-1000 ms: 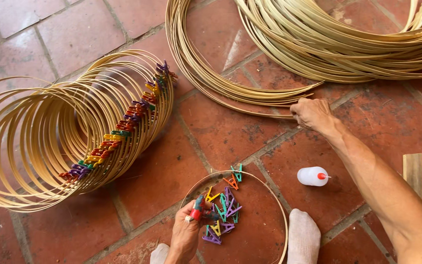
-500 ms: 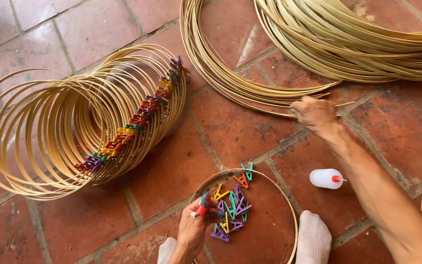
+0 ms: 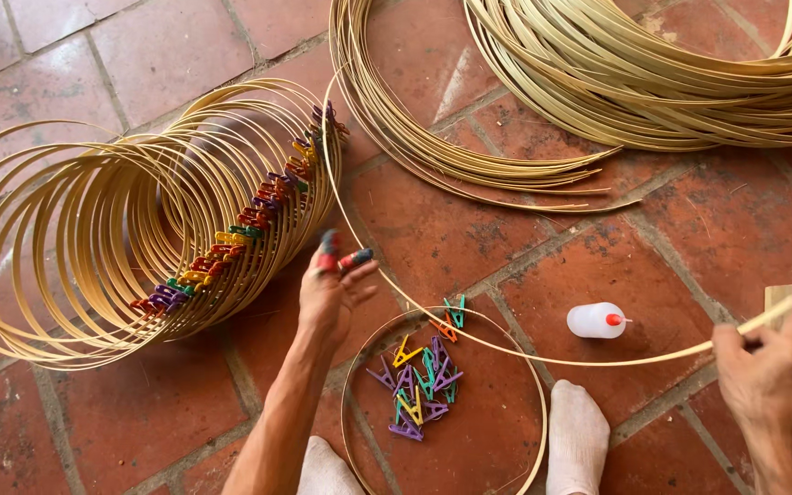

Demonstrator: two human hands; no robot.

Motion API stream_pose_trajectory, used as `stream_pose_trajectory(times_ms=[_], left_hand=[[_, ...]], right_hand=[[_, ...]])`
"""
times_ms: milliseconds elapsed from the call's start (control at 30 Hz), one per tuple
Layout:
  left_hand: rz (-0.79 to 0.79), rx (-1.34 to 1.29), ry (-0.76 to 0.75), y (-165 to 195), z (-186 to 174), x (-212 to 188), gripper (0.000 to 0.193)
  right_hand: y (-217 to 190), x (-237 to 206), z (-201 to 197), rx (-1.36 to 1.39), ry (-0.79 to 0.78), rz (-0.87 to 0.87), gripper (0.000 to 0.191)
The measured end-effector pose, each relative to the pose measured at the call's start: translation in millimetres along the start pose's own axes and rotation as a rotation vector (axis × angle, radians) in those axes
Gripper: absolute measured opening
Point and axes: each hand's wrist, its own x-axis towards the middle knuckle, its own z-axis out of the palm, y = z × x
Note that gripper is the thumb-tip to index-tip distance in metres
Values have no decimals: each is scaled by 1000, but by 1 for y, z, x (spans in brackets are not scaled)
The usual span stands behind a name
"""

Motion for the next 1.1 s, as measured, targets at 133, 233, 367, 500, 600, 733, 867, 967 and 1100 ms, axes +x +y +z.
stream_pose_trajectory(times_ms=[133,233,367,500,600,733,867,967,1100], left_hand=[[121,499,122,-12,7,26,62],[21,144,-16,-4,17,39,53],[225,-71,-210,27,29,27,43],[166,-125,-151,36,-10,-52,35],[404,-203,52,46,-75,-100,26],[669,-44,263,18,-134,-126,33],[523,130,356,-57,-137,-110,34],[502,199,272,-95,-140,-91,34],[417,244,381,-106,-149,-74,35]], right_hand=[[6,-9,4,-13,-4,125,85],[10,-11,12,-20,-139,283,78],[19,-12,24,505,16,177,66],[30,-4,31,817,46,119,56],[22,-18,42,890,76,74,28],[-21,-72,82,588,-74,-96,15],[-54,-105,140,450,-271,-323,33],[-51,-104,159,383,-296,-396,40],[-46,-95,178,344,-333,-442,36]])
